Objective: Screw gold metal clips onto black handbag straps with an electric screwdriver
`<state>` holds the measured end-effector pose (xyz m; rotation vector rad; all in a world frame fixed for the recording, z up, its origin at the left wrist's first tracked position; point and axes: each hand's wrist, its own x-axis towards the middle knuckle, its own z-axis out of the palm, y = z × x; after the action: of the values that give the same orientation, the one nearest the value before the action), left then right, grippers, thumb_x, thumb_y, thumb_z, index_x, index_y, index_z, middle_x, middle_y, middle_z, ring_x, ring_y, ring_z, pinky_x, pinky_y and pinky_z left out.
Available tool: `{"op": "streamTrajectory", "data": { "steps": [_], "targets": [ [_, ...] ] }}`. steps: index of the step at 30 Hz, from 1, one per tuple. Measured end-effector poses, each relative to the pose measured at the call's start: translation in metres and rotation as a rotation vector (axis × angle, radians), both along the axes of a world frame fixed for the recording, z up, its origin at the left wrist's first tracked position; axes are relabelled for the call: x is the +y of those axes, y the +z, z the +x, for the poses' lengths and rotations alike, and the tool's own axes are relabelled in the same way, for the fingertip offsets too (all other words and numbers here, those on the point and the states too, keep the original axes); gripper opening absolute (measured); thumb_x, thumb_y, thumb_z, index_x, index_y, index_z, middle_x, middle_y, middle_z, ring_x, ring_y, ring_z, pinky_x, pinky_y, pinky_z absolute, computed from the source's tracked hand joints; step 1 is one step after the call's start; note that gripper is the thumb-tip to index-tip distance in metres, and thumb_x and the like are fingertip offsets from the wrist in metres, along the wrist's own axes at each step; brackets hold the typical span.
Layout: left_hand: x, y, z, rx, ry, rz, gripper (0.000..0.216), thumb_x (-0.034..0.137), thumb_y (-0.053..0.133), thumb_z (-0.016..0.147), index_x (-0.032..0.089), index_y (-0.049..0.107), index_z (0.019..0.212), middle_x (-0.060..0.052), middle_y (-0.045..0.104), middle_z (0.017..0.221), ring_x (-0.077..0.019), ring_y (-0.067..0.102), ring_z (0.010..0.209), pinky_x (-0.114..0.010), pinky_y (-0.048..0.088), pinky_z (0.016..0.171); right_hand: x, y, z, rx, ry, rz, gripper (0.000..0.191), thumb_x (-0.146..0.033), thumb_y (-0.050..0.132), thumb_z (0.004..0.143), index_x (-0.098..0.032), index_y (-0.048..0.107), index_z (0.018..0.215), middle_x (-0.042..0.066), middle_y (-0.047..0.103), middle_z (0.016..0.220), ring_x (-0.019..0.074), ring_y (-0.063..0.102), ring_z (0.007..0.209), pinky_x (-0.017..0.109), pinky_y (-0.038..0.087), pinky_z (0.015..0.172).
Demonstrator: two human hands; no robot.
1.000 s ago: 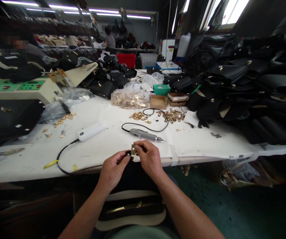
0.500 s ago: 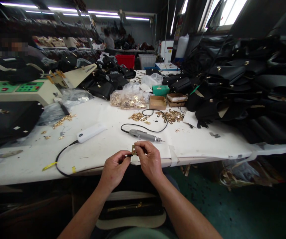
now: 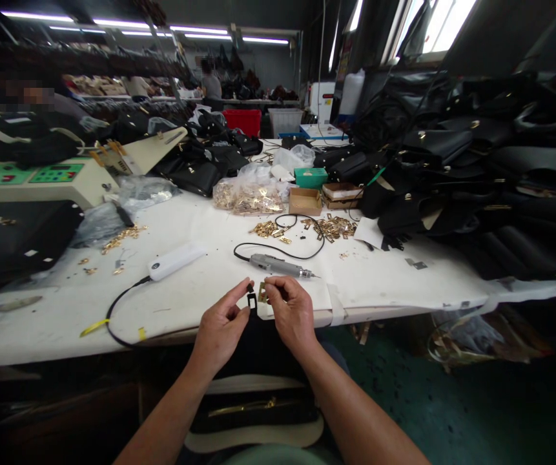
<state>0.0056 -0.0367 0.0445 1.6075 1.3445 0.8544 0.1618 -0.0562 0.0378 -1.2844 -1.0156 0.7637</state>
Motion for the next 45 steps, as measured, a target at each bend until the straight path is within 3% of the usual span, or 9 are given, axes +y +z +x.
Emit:
{"op": "streamTrajectory", "data": {
  "steps": [2, 4, 9, 14, 18, 22, 32, 40, 45],
  "targets": [
    [0.0, 0.0, 0.001, -0.079, 0.032, -0.003, 0.061, 0.031, 0.065, 0.085, 0.024, 0.052, 0.144, -0.008, 0.074, 0.117, -0.0078, 0.045, 0.053, -0.023, 0.046, 0.056, 0.001, -0.001, 0.0, -0.014, -0.005, -0.005, 0.021, -0.038, 0.065, 0.091, -0.021, 0.074, 0.097, 0.005, 0.07, 0.091, 0.0185, 0.066, 0.08, 0.032, 0.056, 0.075],
    [0.001, 0.001, 0.001, -0.123, 0.064, -0.011, 0.061, 0.037, 0.069, 0.083, 0.02, 0.053, 0.14, -0.013, 0.069, 0.128, -0.007, 0.046, 0.054, -0.024, 0.047, 0.056, 0.004, -0.001, 0.001, -0.025, -0.011, -0.009, 0.022, -0.039, 0.065, 0.091, -0.02, 0.074, 0.098, 0.006, 0.07, 0.091, 0.0189, 0.066, 0.08, 0.032, 0.057, 0.075],
    [0.001, -0.002, -0.004, -0.062, -0.005, -0.061, 0.036, 0.045, 0.067, 0.086, 0.018, 0.071, 0.11, -0.004, 0.075, 0.084, -0.0123, 0.056, 0.058, -0.024, 0.044, 0.056, 0.008, 0.0, -0.001, -0.056, -0.007, -0.068, 0.023, -0.04, 0.066, 0.089, -0.02, 0.075, 0.097, 0.005, 0.072, 0.088, 0.0187, 0.066, 0.076, 0.032, 0.055, 0.073],
    [-0.002, -0.004, -0.008, -0.075, -0.008, 0.032, 0.029, 0.041, 0.062, 0.091, 0.021, 0.075, 0.107, -0.003, 0.075, 0.092, -0.0157, 0.064, 0.074, -0.027, 0.048, 0.069, 0.005, 0.004, -0.001, -0.066, 0.124, -0.134, 0.022, -0.039, 0.066, 0.088, -0.02, 0.076, 0.095, 0.004, 0.072, 0.084, 0.0176, 0.065, 0.072, 0.03, 0.052, 0.068],
    [-0.003, -0.003, -0.008, -0.05, -0.029, 0.156, 0.025, 0.038, 0.06, 0.094, 0.023, 0.077, 0.106, -0.003, 0.074, 0.096, -0.0144, 0.061, 0.073, -0.026, 0.047, 0.069, 0.004, 0.004, -0.002, -0.087, 0.128, -0.131, 0.023, -0.039, 0.066, 0.088, -0.02, 0.076, 0.096, 0.004, 0.073, 0.087, 0.0184, 0.066, 0.076, 0.03, 0.053, 0.07],
    [-0.003, -0.003, -0.008, -0.066, -0.018, 0.17, 0.026, 0.037, 0.06, 0.094, 0.023, 0.077, 0.108, -0.004, 0.075, 0.101, -0.0163, 0.066, 0.082, -0.026, 0.049, 0.074, 0.004, 0.003, -0.003, -0.078, 0.162, -0.122, 0.023, -0.038, 0.066, 0.088, -0.02, 0.076, 0.096, 0.004, 0.073, 0.087, 0.0187, 0.066, 0.078, 0.03, 0.053, 0.071],
    [-0.003, -0.002, -0.009, -0.033, 0.031, 0.033, 0.031, 0.042, 0.061, 0.092, 0.023, 0.077, 0.111, -0.003, 0.079, 0.095, -0.0197, 0.07, 0.081, -0.029, 0.053, 0.074, -0.002, 0.011, -0.001, -0.14, 0.308, -0.118, 0.021, -0.032, 0.062, 0.091, -0.022, 0.077, 0.101, 0.003, 0.072, 0.089, 0.0176, 0.065, 0.079, 0.029, 0.052, 0.073],
    [-0.002, -0.004, -0.011, -0.075, 0.022, -0.018, 0.033, 0.045, 0.065, 0.089, 0.02, 0.076, 0.106, -0.003, 0.076, 0.082, -0.0172, 0.066, 0.071, -0.027, 0.05, 0.067, 0.0, 0.014, -0.005, -0.155, 0.245, -0.103, 0.016, -0.031, 0.066, 0.088, -0.021, 0.077, 0.094, 0.003, 0.074, 0.088, 0.0185, 0.066, 0.079, 0.03, 0.052, 0.075],
    [0.004, 0.001, -0.008, -0.176, 0.024, -0.055, 0.031, 0.044, 0.067, 0.086, 0.018, 0.076, 0.101, -0.003, 0.076, 0.084, -0.0165, 0.065, 0.072, -0.026, 0.051, 0.068, 0.0, 0.013, -0.005, -0.187, 0.232, -0.077, 0.017, -0.03, 0.065, 0.089, -0.022, 0.078, 0.097, 0.003, 0.075, 0.09, 0.0184, 0.067, 0.081, 0.031, 0.052, 0.081]
  ]
}}
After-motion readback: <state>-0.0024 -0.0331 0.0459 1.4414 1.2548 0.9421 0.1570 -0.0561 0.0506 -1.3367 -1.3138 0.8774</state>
